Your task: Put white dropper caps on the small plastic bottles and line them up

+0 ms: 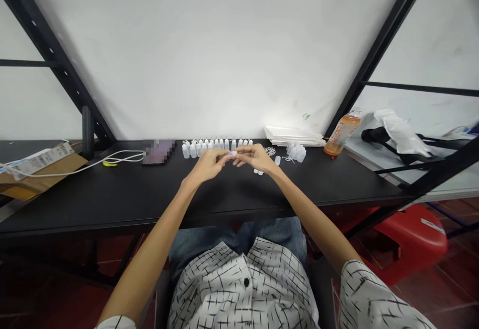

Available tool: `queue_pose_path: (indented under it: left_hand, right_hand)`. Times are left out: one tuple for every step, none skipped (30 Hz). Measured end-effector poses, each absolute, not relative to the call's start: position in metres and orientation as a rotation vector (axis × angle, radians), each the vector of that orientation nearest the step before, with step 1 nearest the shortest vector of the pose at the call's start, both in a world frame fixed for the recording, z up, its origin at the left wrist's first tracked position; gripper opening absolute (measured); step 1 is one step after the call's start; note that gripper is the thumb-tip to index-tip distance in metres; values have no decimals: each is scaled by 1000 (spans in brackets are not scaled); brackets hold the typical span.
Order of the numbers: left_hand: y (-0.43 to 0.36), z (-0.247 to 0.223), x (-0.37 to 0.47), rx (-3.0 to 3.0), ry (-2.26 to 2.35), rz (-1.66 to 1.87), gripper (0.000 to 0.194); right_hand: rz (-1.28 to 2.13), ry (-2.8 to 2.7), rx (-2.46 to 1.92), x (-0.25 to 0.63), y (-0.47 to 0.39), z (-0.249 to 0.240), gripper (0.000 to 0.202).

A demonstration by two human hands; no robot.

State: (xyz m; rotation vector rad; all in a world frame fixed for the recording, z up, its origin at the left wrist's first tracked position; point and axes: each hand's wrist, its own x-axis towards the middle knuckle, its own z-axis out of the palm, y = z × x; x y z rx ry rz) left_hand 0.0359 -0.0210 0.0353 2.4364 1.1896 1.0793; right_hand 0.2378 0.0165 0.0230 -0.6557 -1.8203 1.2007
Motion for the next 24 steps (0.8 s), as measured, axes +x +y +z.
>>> queue_pose_path:
  left_hand:
    - [-21,36,36,2431,1188,1073,35]
    - [-21,36,35,2429,1185,1068,35]
    - [-21,35,35,2434,1182,1064,35]
    - [-21,35,35,2445,1181,1063,34]
    - [-21,34,35,2460,1180,1063,33]
    - [-20,33,35,2476,1180,1064,32]
    - [-19,32,35,2492,1178,1069,32]
    - [-18,31,35,2507,1176,1079,31]
    - [-18,30,35,2522,1176,1090,30]
    - [-17,29,35,2537,1175,1100,29]
    - [-16,28,35,2550,1175,1106,28]
    - [-16,28,35,2562,1176,1109,27]
    - [-16,27,35,2573,1179,1107,27]
    - [-15,27,35,2584,1183,1101,26]
    - [-15,26,35,2593,1186,1097,25]
    - [-15,25,35,2603,1189,1097,25]
    - [-15,25,35,2612,1190,1101,24]
    - [-14,24,35,2623,1187,1107,24]
    - [-14,23,35,2636,1182,1114,23]
    - [-14,22,35,2649,1177,1122,23]
    - [-14,21,35,2662,1173,1129,23]
    - [-13,21,35,2673,1170,1136,22]
    - [-13,20,35,2683,1168,1143,22]
    - [-13,19,35,2692,1166,1149,21]
  right_hand:
    - [1204,-1825,-648,238,17,22,43]
    - [1207,-1825,-641,237,17,21,43]
    - [1211,-1822,-635,237,18,20,43]
    - [1214,-1816,-632,237,18,19,43]
    - [1218,-1807,-631,236,18,19,43]
    - [1223,-1794,-632,236,18,18,43]
    - [1229,-1781,-635,236,17,18,43]
    - [1235,-1766,-637,235,17,18,42]
    - [1241,-1752,-640,235,17,18,42]
    - [1249,-1740,-643,234,16,18,42]
    - [1258,-1728,-646,234,16,18,42]
    - [1266,-1719,-650,233,16,18,41]
    - [1273,-1711,-656,233,16,18,42]
    - [1277,-1705,-662,233,16,18,42]
    - [1278,-1703,-669,233,16,18,42]
    - [1278,-1702,-676,233,16,17,42]
    - [1276,-1702,-681,232,16,17,41]
    - [1276,-1703,-684,232,15,17,41]
    - [1275,-1703,-685,232,15,17,40]
    - [1275,-1702,-684,232,15,17,40]
    - [1275,-1700,-682,232,15,18,40]
    - [1276,-1698,-681,232,14,18,40]
    - [1278,-1695,-680,232,14,18,41]
    - [1281,-1692,-677,232,13,19,41]
